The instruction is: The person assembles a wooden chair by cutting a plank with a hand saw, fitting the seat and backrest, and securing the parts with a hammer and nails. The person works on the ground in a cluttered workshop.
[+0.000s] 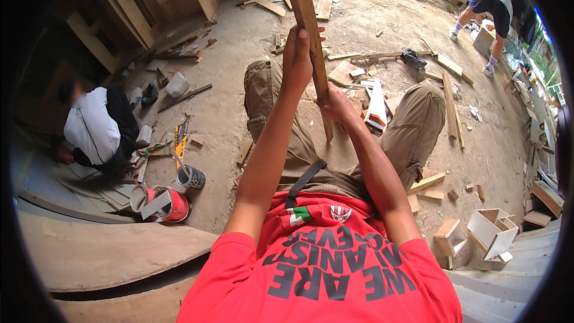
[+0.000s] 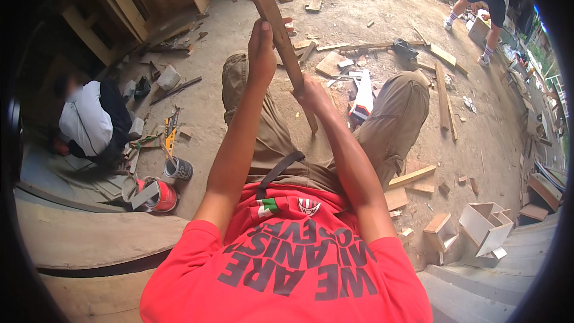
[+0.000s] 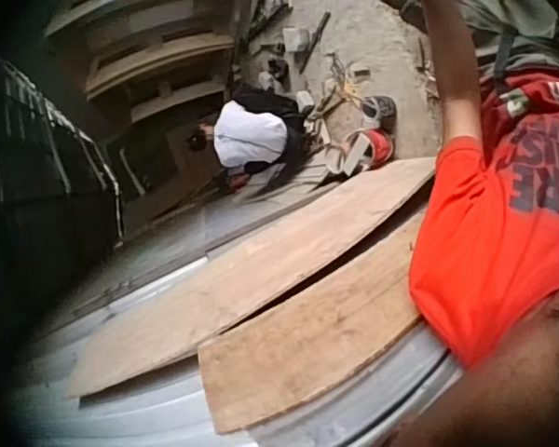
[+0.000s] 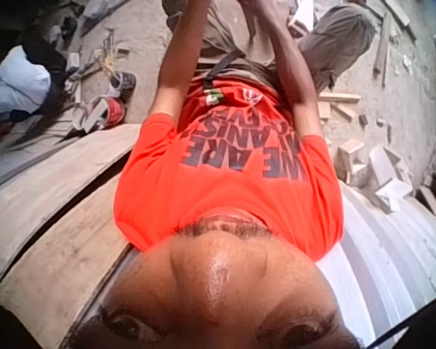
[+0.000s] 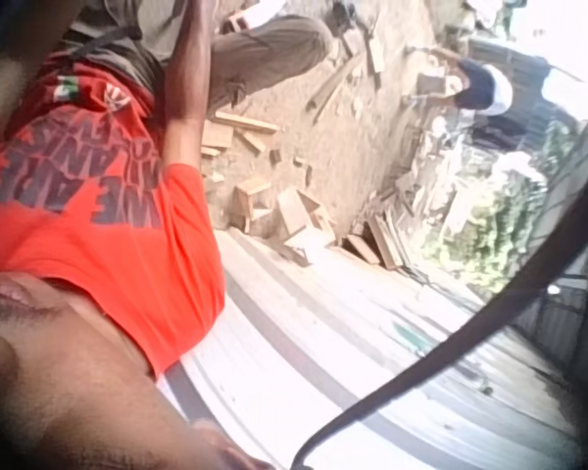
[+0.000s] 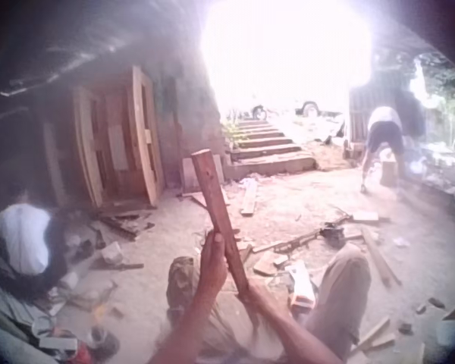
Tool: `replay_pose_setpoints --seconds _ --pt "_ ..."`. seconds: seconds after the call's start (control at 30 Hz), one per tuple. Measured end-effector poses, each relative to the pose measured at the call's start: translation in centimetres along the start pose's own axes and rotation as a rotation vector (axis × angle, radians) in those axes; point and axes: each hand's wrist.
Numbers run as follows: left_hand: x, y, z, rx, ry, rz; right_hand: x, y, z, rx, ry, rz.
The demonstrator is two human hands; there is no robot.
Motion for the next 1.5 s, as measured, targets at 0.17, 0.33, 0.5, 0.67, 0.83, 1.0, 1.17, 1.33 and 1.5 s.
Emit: replay_pose_setpoints --seconds 0.17,0.33,0.5,0.67,0.83,1.0,1.17,1.33,1.5 --pt "-0.1 -0.1 -0.1 0.013 -0.062 0.001 0.0 0.1 -0.3 0.008 -0.001 -0.019" --pt "-0.1 -0.3 -0.3 0.005 0.019 0.014 0.3 -0.1 -0.2 -0.033 -0.046 0.04" --pt "-0.4 -0.4 -0.6 0.011 0.034 0.027 0.6 -0.6 -0.1 0.003 0.004 -0.005" --pt "-0.7 -0.6 -0.7 0.006 0.022 0.026 0.7 -0.8 -0.1 0.029 -0.028 -0.011" --pt "-0.3 -0.6 0.9 0.036 -0.024 0.048 0.5 -0.4 -0.1 -0.008 -0.068 0.001" --pt "0.4 0.3 5.9 0.126 0.105 0.151 0.4 1.4 -0.8 -0.063 0.014 -0.122" --pt "0.8 2.4 9.2 0.298 0.352 0.368 1.2 3.3 -1.6 -0.124 0.115 -0.196" --pt "-0.6 8.4 12.5 0.551 0.371 0.752 2.2 3.8 -6.9 -0.121 0.187 -0.298" --pt "-3.0 9.6 23.1 0.598 0.34 0.882 1.1 5.5 -10.5 -0.295 0.325 -0.34"
Point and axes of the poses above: each hand's wrist, its own y-axis towards the middle knuckle, its own x-axis out of the back of the hand, z = x × y, and after that the axes turned 7 degrees about z, right-handed
